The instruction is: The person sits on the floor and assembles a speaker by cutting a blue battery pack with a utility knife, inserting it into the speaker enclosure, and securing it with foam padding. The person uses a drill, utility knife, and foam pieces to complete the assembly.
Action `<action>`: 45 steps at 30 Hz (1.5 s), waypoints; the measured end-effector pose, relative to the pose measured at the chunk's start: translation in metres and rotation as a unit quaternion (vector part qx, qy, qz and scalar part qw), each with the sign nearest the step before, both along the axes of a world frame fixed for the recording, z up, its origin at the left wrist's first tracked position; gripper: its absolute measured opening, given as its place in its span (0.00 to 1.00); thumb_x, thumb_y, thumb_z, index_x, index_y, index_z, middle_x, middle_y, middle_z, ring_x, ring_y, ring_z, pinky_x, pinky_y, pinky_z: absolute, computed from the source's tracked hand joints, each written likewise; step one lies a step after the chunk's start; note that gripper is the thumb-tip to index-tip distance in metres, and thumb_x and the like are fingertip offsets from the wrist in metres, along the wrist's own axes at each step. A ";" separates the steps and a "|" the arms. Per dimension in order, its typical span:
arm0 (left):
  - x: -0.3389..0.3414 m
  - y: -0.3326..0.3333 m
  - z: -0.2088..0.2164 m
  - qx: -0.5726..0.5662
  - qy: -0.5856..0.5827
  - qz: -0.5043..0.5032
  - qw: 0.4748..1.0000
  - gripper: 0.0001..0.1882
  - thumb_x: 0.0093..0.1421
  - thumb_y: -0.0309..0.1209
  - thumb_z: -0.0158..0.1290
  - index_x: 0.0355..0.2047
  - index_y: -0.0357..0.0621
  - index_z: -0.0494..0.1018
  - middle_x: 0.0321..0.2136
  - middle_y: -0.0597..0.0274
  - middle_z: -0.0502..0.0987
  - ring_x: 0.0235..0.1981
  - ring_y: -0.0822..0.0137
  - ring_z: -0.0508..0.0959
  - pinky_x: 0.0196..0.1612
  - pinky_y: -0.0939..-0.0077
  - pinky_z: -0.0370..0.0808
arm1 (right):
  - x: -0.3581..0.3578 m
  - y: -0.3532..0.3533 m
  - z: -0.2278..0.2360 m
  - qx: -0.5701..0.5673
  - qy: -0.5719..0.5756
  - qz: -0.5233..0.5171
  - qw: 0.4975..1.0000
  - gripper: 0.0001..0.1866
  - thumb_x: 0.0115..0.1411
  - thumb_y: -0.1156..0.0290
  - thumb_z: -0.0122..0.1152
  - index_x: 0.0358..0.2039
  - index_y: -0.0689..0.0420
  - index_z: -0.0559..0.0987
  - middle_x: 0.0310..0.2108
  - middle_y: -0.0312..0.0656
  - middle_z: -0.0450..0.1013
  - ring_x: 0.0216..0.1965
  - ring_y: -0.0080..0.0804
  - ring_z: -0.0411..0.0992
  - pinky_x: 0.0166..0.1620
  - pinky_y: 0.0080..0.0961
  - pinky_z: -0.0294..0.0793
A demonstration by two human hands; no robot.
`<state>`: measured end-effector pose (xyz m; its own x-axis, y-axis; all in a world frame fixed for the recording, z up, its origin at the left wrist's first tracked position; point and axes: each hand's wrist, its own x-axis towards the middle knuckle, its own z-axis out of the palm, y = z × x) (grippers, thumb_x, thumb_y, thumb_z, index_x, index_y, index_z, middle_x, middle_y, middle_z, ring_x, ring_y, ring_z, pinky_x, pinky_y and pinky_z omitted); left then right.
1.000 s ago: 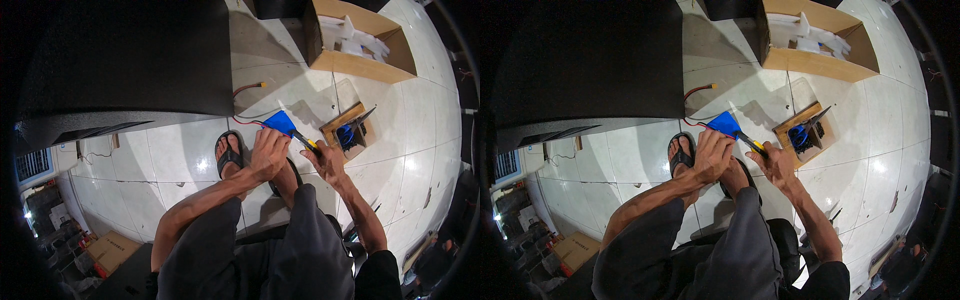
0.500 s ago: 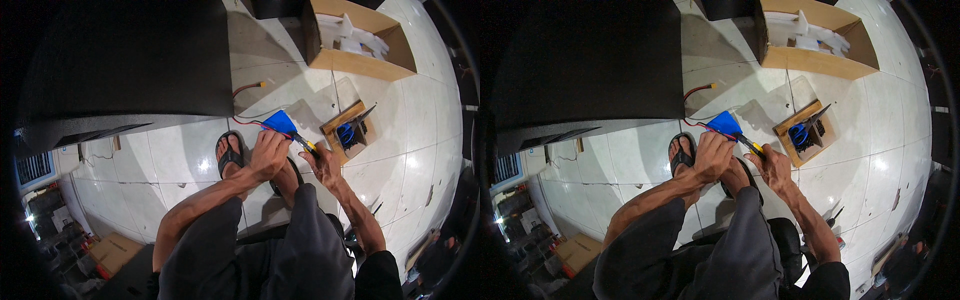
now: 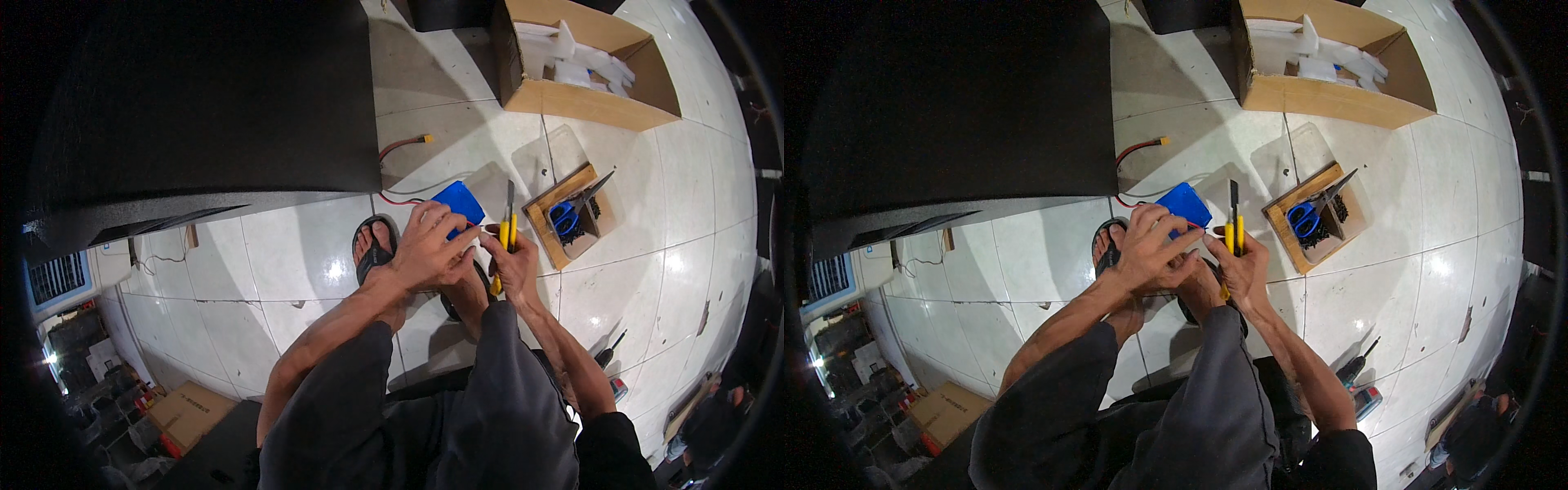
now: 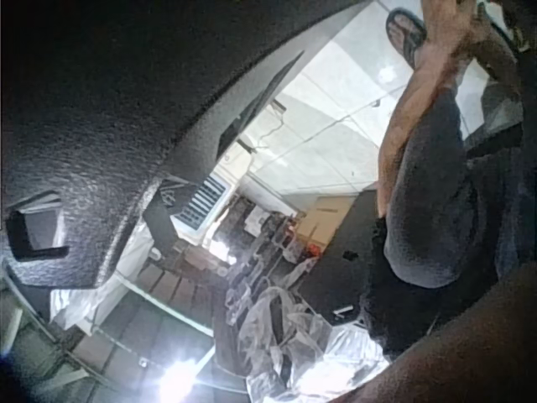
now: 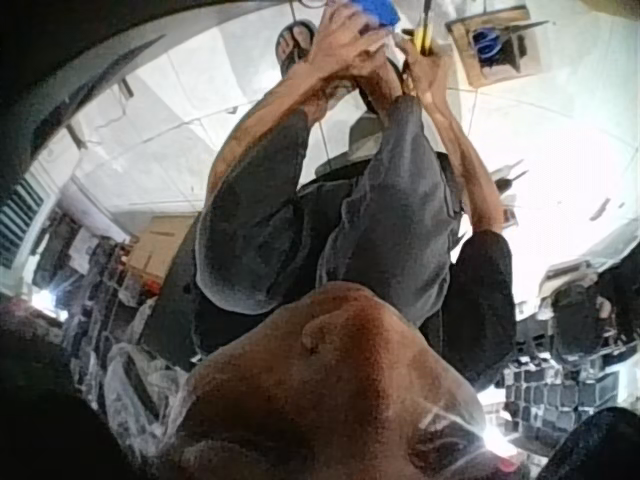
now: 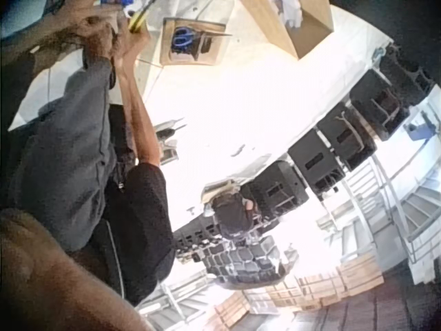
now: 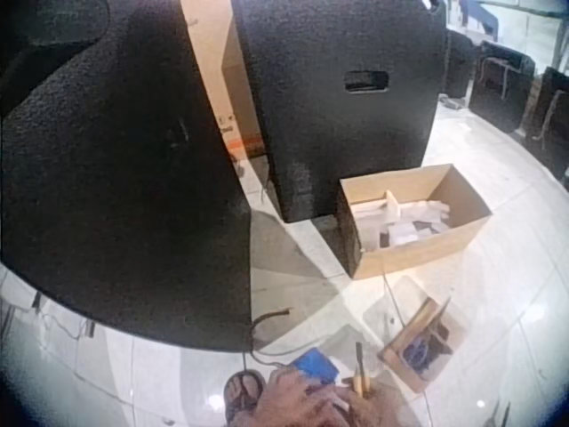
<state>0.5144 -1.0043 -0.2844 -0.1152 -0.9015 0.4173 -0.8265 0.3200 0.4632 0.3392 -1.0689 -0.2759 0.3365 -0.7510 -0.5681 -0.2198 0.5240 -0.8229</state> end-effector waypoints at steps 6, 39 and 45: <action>0.021 -0.021 0.012 0.175 0.041 0.012 0.984 0.48 0.41 0.34 0.67 0.64 0.48 0.60 0.60 0.52 0.62 0.62 0.47 0.63 0.64 0.52 0.60 | 0.011 -0.006 -0.008 -0.018 0.025 0.023 0.999 0.09 0.58 0.70 0.66 0.32 0.64 0.79 0.17 0.30 0.69 0.17 0.14 0.62 0.19 0.16 0.60; 0.009 -0.024 -0.003 0.235 0.004 0.154 0.960 0.40 0.44 0.43 0.69 0.53 0.35 0.66 0.42 0.48 0.66 0.43 0.47 0.76 0.43 0.54 0.76 | -0.007 0.029 -0.079 -0.514 0.223 0.105 0.821 0.26 0.56 0.79 0.62 0.55 0.62 0.68 0.43 0.52 0.70 0.43 0.49 0.70 0.44 0.38 0.73; 0.008 -0.026 -0.002 0.247 0.015 0.153 0.957 0.40 0.44 0.43 0.69 0.53 0.35 0.66 0.42 0.48 0.66 0.43 0.46 0.76 0.42 0.54 0.76 | -0.007 0.027 -0.085 -0.488 0.238 0.090 0.835 0.25 0.59 0.77 0.61 0.57 0.56 0.70 0.43 0.48 0.72 0.44 0.47 0.71 0.45 0.38 0.73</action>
